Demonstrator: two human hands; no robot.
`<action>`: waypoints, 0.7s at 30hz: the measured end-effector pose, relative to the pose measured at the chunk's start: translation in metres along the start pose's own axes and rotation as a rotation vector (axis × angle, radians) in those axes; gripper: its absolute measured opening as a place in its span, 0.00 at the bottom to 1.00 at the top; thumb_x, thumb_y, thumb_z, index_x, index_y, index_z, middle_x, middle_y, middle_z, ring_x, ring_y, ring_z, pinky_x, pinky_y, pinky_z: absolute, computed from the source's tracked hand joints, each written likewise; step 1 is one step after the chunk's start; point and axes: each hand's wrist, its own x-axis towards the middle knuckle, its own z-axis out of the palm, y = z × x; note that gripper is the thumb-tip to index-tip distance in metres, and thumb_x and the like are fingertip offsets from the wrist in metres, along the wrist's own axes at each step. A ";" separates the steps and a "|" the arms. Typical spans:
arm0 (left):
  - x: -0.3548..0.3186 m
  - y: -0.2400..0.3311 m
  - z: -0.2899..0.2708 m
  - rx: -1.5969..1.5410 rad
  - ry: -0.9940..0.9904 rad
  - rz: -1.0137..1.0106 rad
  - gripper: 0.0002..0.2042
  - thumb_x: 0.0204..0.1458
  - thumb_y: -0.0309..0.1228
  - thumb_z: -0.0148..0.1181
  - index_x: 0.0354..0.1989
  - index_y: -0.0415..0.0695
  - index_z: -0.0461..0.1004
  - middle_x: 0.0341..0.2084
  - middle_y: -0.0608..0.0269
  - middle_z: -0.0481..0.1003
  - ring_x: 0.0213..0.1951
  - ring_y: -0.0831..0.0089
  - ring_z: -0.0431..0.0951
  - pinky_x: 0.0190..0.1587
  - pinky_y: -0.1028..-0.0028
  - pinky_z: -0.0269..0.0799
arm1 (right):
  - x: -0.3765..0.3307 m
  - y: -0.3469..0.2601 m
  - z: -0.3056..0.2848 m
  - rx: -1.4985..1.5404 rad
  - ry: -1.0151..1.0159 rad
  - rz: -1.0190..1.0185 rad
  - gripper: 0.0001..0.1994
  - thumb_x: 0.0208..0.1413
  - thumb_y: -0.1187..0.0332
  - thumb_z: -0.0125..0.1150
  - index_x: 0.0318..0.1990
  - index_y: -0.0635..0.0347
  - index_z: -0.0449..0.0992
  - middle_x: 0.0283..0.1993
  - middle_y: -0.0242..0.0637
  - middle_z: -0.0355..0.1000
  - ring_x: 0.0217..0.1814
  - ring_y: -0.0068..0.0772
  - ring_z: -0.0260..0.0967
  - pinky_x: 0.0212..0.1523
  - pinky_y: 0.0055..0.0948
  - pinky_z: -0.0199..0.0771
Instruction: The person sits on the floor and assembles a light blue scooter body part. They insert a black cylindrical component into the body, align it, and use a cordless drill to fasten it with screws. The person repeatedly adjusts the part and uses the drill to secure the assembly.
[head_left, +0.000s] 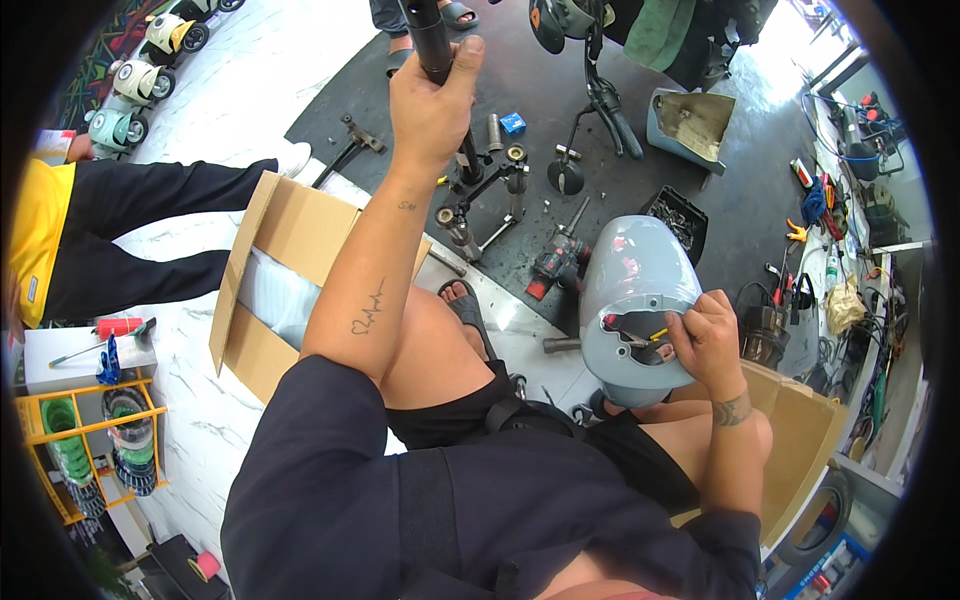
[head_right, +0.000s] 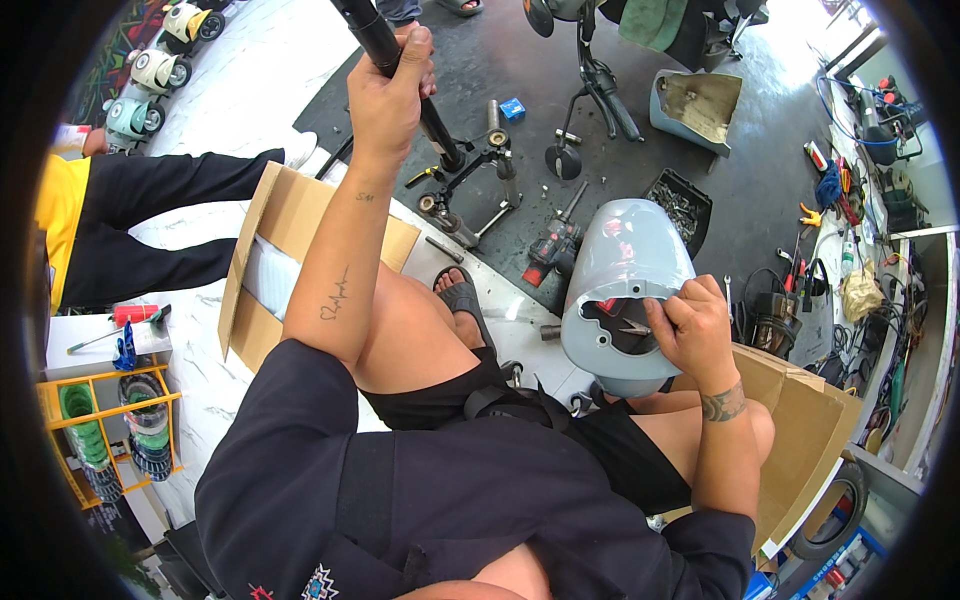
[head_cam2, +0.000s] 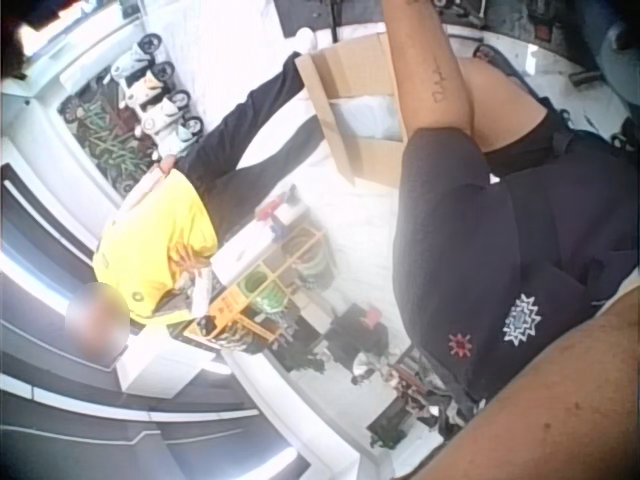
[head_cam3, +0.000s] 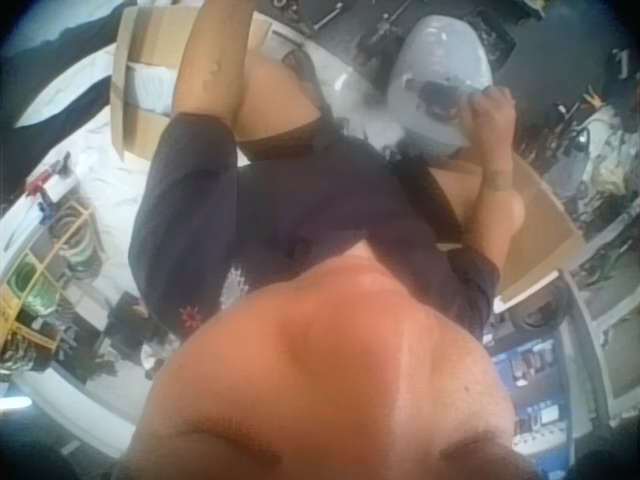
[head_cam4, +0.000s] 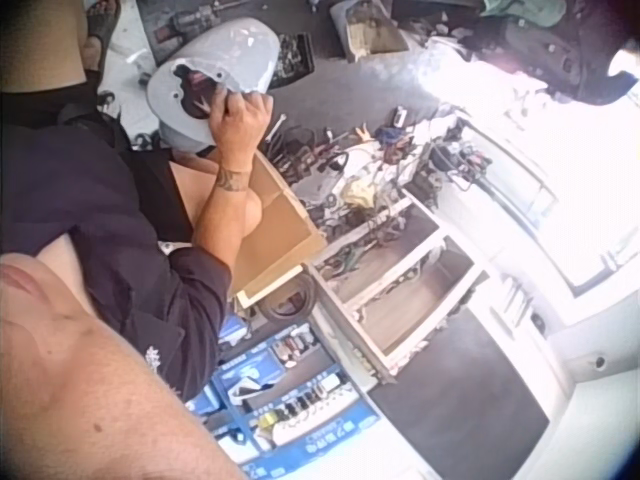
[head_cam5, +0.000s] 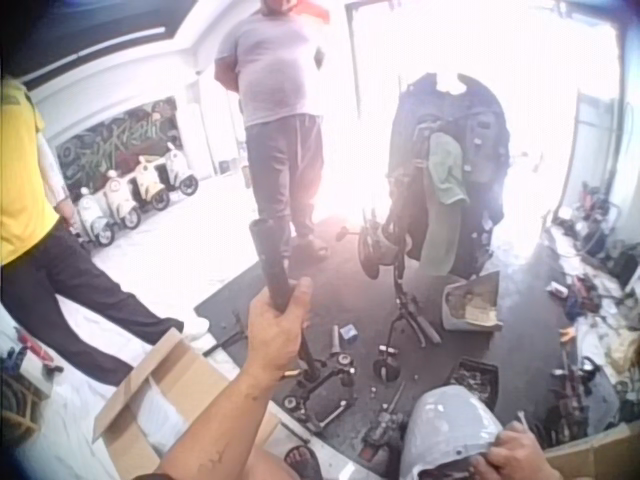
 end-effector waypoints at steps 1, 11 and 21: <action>0.000 0.000 0.000 0.000 0.000 0.003 0.17 0.67 0.40 0.73 0.50 0.38 0.80 0.32 0.68 0.76 0.29 0.80 0.72 0.33 0.75 0.71 | 0.000 0.000 0.000 -0.001 -0.001 0.001 0.17 0.56 0.70 0.77 0.19 0.59 0.75 0.20 0.36 0.65 0.27 0.42 0.63 0.34 0.40 0.64; 0.000 -0.001 0.001 0.011 0.001 0.015 0.15 0.68 0.38 0.71 0.49 0.37 0.80 0.30 0.68 0.76 0.28 0.80 0.72 0.32 0.75 0.70 | -0.002 0.001 0.000 -0.001 0.002 -0.006 0.17 0.56 0.70 0.77 0.19 0.59 0.74 0.21 0.36 0.66 0.27 0.43 0.63 0.33 0.40 0.65; 0.002 0.002 0.001 -0.011 0.006 0.051 0.15 0.66 0.40 0.73 0.39 0.40 0.79 0.24 0.70 0.75 0.25 0.82 0.74 0.30 0.76 0.72 | -0.005 0.003 -0.001 0.069 -0.019 0.049 0.16 0.67 0.73 0.64 0.24 0.62 0.72 0.25 0.43 0.63 0.30 0.49 0.62 0.34 0.46 0.63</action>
